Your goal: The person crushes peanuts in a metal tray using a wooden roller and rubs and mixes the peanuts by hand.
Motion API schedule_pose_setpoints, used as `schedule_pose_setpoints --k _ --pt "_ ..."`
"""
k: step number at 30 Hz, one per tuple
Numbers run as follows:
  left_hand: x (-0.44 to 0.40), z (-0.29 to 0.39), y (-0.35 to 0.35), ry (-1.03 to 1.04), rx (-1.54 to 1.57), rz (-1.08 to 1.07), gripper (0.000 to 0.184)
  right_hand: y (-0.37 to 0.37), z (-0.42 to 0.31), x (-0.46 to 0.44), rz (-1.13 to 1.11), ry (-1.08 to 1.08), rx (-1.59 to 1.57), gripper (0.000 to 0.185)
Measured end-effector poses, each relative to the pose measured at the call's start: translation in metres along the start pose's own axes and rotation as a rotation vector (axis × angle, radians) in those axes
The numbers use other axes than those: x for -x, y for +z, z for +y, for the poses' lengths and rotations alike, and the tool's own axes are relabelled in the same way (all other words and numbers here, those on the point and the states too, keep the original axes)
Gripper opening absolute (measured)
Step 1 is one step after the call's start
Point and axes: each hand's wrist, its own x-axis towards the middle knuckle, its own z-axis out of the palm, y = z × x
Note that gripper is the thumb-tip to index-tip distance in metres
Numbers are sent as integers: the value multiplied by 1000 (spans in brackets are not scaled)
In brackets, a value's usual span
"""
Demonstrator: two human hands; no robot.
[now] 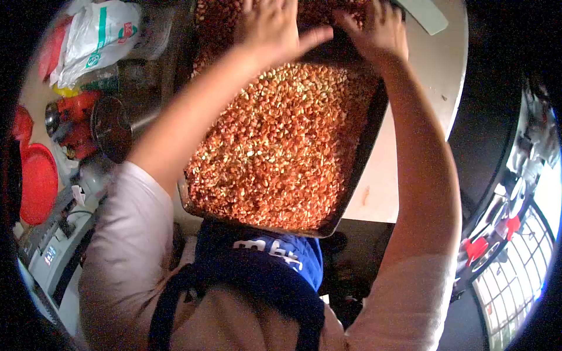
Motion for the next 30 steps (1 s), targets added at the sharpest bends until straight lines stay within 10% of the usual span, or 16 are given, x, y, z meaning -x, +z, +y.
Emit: schedule_pose_setpoints --k 1,3,5,10,13,15,16,17,19,23,26,30 --pt "6 -8 12 91 294 157 103 -16 -9 13 -34 -26 -44 69" --pt "52 9 -27 187 -31 -225 102 -77 -47 48 -271 122 -286 68" --pt "96 9 -21 282 131 -226 97 -78 -62 95 52 32 -146 67" --pt "-1 -5 11 104 12 26 88 -49 -15 -1 -284 -166 164 85" --pt "-64 -18 -31 -109 77 -367 101 6 28 -43 -350 -72 26 95" --pt "-54 -13 -30 -100 55 -355 101 28 33 -34 -284 25 -51 97" --pt "-31 -2 -28 -68 -319 -10 102 22 28 -23 -242 10 -7 97" --pt "-9 16 -32 -70 -241 -315 100 13 20 -8 -210 -8 16 97" --pt "13 2 -3 75 162 35 100 -28 -16 38 -223 26 -100 96" --pt "76 7 -4 271 -25 -47 97 -98 -60 78 -77 -44 -186 92" --pt "34 -1 -27 190 124 -458 76 -97 -47 38 -495 53 -242 96" --pt "48 -43 -48 93 201 -336 83 -119 -85 2 -442 -134 -100 90"
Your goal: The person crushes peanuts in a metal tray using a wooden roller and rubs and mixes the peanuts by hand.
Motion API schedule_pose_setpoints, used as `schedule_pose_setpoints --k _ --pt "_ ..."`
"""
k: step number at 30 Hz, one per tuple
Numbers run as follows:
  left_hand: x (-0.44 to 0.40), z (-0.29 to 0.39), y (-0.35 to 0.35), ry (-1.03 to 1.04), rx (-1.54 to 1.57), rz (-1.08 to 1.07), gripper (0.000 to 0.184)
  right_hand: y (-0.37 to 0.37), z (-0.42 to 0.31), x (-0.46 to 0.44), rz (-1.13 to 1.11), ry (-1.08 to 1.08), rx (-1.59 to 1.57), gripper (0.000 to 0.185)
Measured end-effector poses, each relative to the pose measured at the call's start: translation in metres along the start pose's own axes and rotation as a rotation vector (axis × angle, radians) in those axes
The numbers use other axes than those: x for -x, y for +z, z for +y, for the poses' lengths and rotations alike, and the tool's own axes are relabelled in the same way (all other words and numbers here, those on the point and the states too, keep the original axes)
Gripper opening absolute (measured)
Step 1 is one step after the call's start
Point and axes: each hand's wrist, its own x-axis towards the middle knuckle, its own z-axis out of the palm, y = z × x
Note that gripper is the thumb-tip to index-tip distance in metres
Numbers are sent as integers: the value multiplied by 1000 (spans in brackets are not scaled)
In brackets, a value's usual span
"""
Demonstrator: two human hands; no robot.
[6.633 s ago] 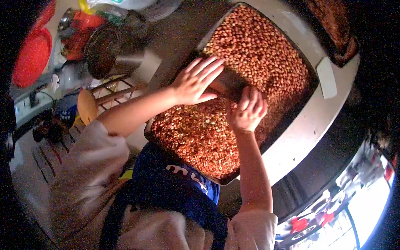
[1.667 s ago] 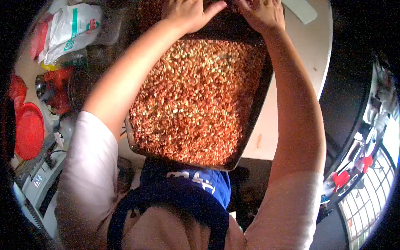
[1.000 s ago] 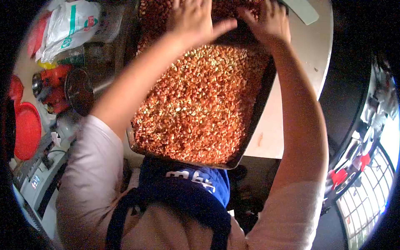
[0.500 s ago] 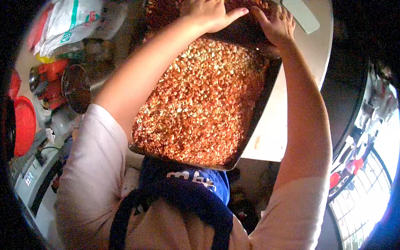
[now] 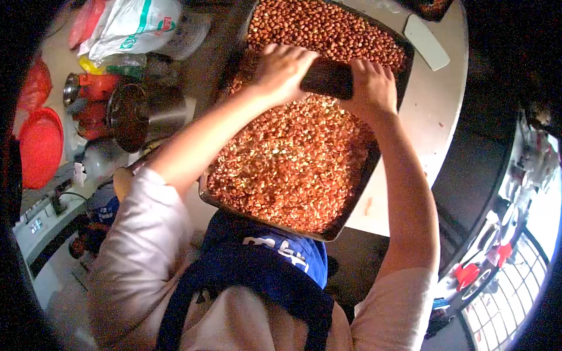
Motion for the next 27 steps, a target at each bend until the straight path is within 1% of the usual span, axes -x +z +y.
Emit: schedule_pose_setpoints --k 1,2,3,5,6,7,8,9,10,11,13,15,16,17,19,21,23,24,25,26,27 --pt "14 -14 -1 -6 -23 71 82 -3 -17 -6 -51 24 -17 90" --pt "28 -26 -3 -11 -48 125 83 0 -36 -8 -34 52 -5 88" --pt "42 -36 -4 -20 -68 179 85 6 -53 -5 63 43 -42 84" --pt "67 -55 1 3 -175 173 93 39 -74 2 321 -54 -139 81" --pt "75 -60 10 20 -150 178 104 45 -85 12 388 -79 -142 77" --pt "78 -62 7 2 -187 42 99 51 -91 18 459 -100 -142 75" --pt "64 -68 8 34 -138 171 97 64 -88 11 420 -89 -116 76" --pt "48 -74 14 57 -82 290 98 65 -77 -14 394 -87 -126 72" --pt "17 -88 21 -2 -182 318 102 59 -65 -43 431 -57 -61 73" --pt "-14 -99 17 -44 -158 394 100 49 -53 -71 467 -25 5 73" --pt "-60 -119 -3 -34 -190 486 101 25 -30 -115 595 38 -19 77" --pt "-66 -103 -35 -390 -35 92 96 -13 -44 -122 323 319 -68 87" --pt "-56 -96 -21 -347 -59 144 95 6 -44 -117 367 343 -24 88" --pt "-41 -92 -6 -265 -158 158 98 15 -34 -118 521 235 -18 84" --pt "-23 -107 14 -34 -157 360 103 35 -58 -80 317 286 13 87" --pt "26 -95 18 67 -82 239 105 39 -80 -23 153 151 -147 84" --pt "69 -83 18 94 -101 171 102 54 -88 19 413 -29 -141 77" --pt "69 -86 20 125 -101 179 100 53 -88 17 446 -37 -95 75" --pt "49 -95 23 110 -96 217 96 51 -80 -3 273 24 -110 71" --pt "18 -102 16 37 -70 185 93 38 -72 -33 101 134 -102 73" --pt "-19 -112 14 1 -35 297 88 42 -58 -65 213 179 -82 78"
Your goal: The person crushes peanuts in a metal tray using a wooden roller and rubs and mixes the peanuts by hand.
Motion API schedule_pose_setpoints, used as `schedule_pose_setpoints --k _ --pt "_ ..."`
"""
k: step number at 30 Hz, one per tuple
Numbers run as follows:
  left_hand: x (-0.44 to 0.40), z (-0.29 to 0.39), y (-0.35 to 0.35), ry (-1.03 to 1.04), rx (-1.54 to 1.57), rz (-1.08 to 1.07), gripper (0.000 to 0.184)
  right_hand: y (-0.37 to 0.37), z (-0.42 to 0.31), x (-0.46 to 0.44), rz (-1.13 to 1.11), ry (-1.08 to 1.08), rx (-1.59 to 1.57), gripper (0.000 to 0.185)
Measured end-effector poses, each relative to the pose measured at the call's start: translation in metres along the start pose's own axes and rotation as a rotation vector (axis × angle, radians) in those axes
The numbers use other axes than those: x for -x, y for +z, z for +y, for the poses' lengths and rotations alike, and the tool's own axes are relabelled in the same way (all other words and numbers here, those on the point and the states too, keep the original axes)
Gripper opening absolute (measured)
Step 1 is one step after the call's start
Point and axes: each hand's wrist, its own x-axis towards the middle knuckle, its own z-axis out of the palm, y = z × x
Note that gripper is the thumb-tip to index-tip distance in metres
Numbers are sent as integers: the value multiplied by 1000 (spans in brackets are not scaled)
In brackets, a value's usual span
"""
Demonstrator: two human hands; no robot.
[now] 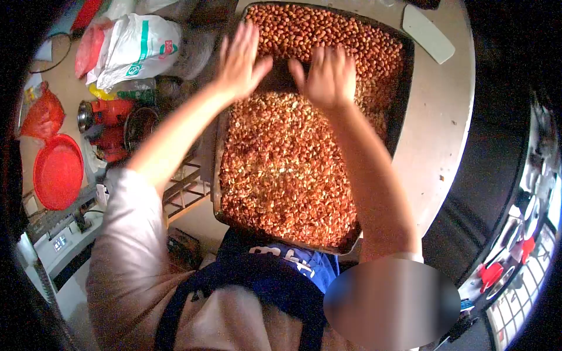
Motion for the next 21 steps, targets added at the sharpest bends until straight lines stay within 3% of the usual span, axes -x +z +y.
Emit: schedule_pose_setpoints --k 2,4,6,7,8,10,12,13,16,17,20,21 --pt "-57 -16 -3 -106 -91 102 91 3 21 -62 163 85 -56 88" --pt "-64 -13 -14 -302 -38 -16 98 -5 35 -86 21 86 -172 89" --pt "-49 -12 -6 -110 -46 50 94 -3 18 -52 28 100 -45 81" --pt "-29 -8 5 -45 -45 47 97 29 10 -23 360 86 56 79" --pt "-6 -1 8 28 -50 52 100 0 4 -2 -33 84 23 80" --pt "26 11 -6 67 -47 -114 112 -23 -7 30 -166 34 -33 78" --pt "9 8 2 -29 -56 -102 108 -18 -2 10 -188 76 -23 77" --pt "-11 5 7 -93 -35 -61 103 2 6 -8 -40 86 10 78" --pt "-72 -3 -10 -230 -79 -27 93 -11 28 -63 -177 119 -38 84" --pt "-68 0 -5 -200 -55 8 93 -6 29 -62 -182 120 -32 84" --pt "-34 2 13 -28 57 182 99 5 14 -29 134 108 72 91" --pt "-4 11 11 41 -41 162 103 -11 5 -11 -127 92 1 93"
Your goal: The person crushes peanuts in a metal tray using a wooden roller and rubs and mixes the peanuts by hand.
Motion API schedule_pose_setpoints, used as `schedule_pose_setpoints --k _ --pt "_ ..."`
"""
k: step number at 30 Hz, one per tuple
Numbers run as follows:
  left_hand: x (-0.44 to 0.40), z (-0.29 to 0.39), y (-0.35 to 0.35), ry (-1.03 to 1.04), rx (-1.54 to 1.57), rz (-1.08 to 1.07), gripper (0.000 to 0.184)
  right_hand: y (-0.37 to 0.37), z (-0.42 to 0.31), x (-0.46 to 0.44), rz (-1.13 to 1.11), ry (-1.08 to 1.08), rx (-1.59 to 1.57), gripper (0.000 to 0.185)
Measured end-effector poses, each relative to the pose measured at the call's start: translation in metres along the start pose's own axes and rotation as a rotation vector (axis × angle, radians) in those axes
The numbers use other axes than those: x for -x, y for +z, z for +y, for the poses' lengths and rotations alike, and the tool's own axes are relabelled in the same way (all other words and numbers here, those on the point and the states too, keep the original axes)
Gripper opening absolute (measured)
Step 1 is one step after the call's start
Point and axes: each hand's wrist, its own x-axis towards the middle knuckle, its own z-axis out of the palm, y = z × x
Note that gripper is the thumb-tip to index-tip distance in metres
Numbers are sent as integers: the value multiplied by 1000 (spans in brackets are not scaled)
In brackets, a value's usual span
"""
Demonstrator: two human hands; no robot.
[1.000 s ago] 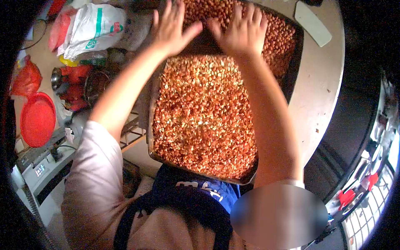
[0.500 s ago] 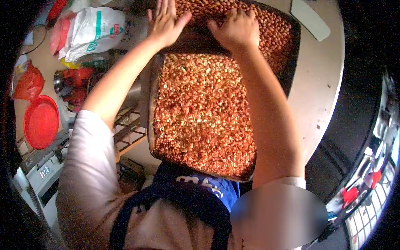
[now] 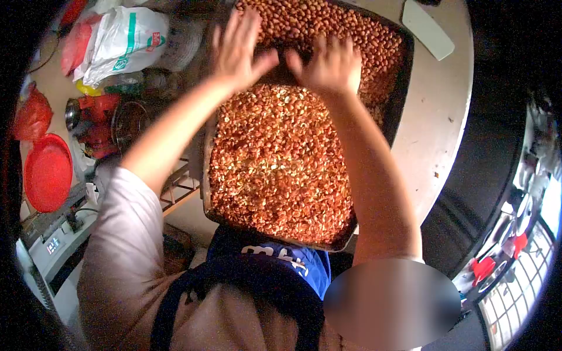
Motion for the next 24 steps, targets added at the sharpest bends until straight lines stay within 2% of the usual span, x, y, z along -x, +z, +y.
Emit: schedule_pose_setpoints --k 1,3,5,6,7,8,9,11,13,15,16,17,18,19,20,22,23,24 --pt "26 13 -12 91 -42 -67 108 -15 -6 24 -273 -15 -56 95" --pt "59 28 -35 63 -12 -259 108 -6 -4 73 75 -199 -32 94" --pt "53 39 -52 35 -93 -412 105 3 0 74 150 -228 -16 94" --pt "47 36 -43 -8 -117 -466 106 -6 -2 63 4 -191 -13 86" --pt "30 38 -49 -66 -126 -608 100 -18 -2 55 -146 -152 -10 79" --pt "22 43 -56 -49 -102 -624 99 -28 -1 52 -162 -145 -11 69" --pt "13 47 -62 -24 -80 -642 99 -35 3 54 -152 -137 -10 69" --pt "19 68 -66 -17 -21 -598 97 -38 22 73 -97 -160 -21 69" --pt "45 98 -60 37 -37 -521 102 -26 45 109 141 -198 -106 79" --pt "83 120 -42 135 -18 -406 88 0 63 145 284 -244 -91 80" --pt "77 122 -26 142 114 -328 85 7 65 151 288 -197 -98 77" --pt "75 122 -17 149 239 -257 85 14 73 133 265 -186 -82 71" --pt "51 118 1 125 127 -131 89 17 82 101 284 -152 -73 69" --pt "7 119 -12 -10 -210 -405 86 21 90 63 303 -116 -69 69" --pt "-21 99 14 -30 -24 -151 84 12 95 30 340 -71 -51 70" --pt "-78 74 24 -24 -11 24 89 -12 110 -32 414 -47 -49 75" --pt "-92 60 56 -109 -486 126 92 -13 119 -47 448 -65 -63 78" --pt "-93 68 41 -172 -318 -55 90 -3 121 -42 429 -60 -64 78"
